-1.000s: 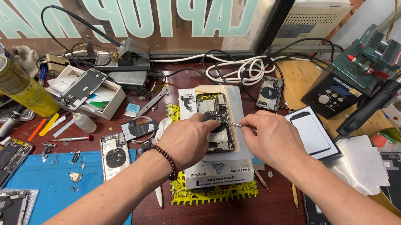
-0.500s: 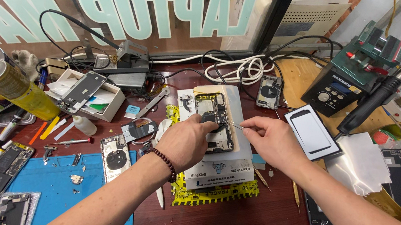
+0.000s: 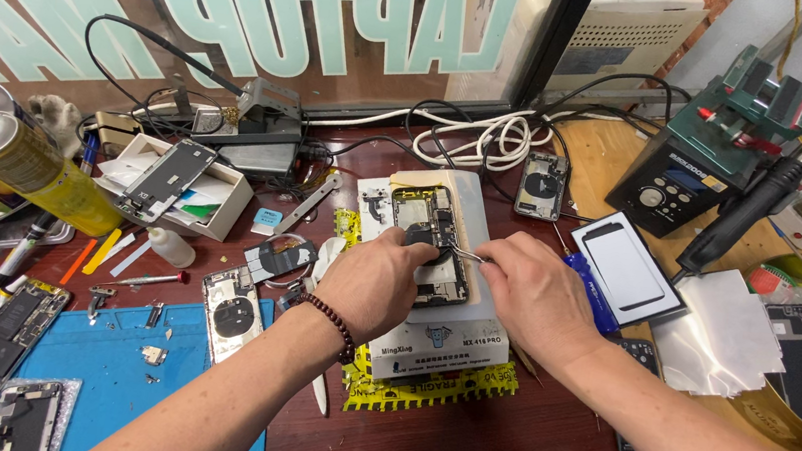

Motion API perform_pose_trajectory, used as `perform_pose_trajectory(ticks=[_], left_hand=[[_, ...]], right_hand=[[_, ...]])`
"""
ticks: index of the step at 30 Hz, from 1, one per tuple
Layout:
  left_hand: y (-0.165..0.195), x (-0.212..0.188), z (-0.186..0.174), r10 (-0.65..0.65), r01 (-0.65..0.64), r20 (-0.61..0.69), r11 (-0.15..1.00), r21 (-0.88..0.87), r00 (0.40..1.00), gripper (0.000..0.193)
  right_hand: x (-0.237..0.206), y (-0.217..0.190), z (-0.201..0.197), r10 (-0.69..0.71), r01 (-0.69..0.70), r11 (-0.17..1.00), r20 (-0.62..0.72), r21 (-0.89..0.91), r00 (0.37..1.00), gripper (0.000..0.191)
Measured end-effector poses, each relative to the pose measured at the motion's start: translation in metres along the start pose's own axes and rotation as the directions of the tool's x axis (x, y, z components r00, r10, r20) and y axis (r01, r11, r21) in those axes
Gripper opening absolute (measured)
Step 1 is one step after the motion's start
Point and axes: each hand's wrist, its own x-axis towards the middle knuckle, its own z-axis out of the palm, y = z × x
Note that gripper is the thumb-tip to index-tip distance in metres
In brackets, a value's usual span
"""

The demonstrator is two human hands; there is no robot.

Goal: The person works at a cluttered electronics repair bench on a disassembled smartphone. They lift the phone frame, use tweezers to pick at and remove small internal components, reposition the chassis on a box, and continue prying and adjusting parts inside the phone body by hand and with tweezers.

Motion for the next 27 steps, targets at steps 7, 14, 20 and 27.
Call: perform_pose_trajectory(ticks=[7,14,20,27], left_hand=[[0.001,-0.002,0.001,-0.005,0.004,-0.013,1.000,-0.012,1.000,0.043],[0.001,-0.001,0.003,-0.001,0.001,-0.007,1.000,-0.006,1.000,0.042],[0.000,-0.001,0.003,0.015,-0.016,-0.047,1.000,-0.024,0.999,0.042],[0.001,-0.001,0.001,-0.026,0.026,-0.008,0.999,-0.023,1.000,0.042]], right_hand=[[-0.002,0.002,0.004,0.146,-0.153,0.966,0.048,0.209,0.988,0.019],[0.016,0.003,-0.006,0.059,-0.058,0.998,-0.054,0.028,0.997,0.018],[0.025,0.009,-0.001,-0.012,0.013,0.999,0.008,-0.051,1.000,0.017],[0.029,0.013,-0.002,0.241,-0.274,0.941,0.175,0.199,0.955,0.023]])
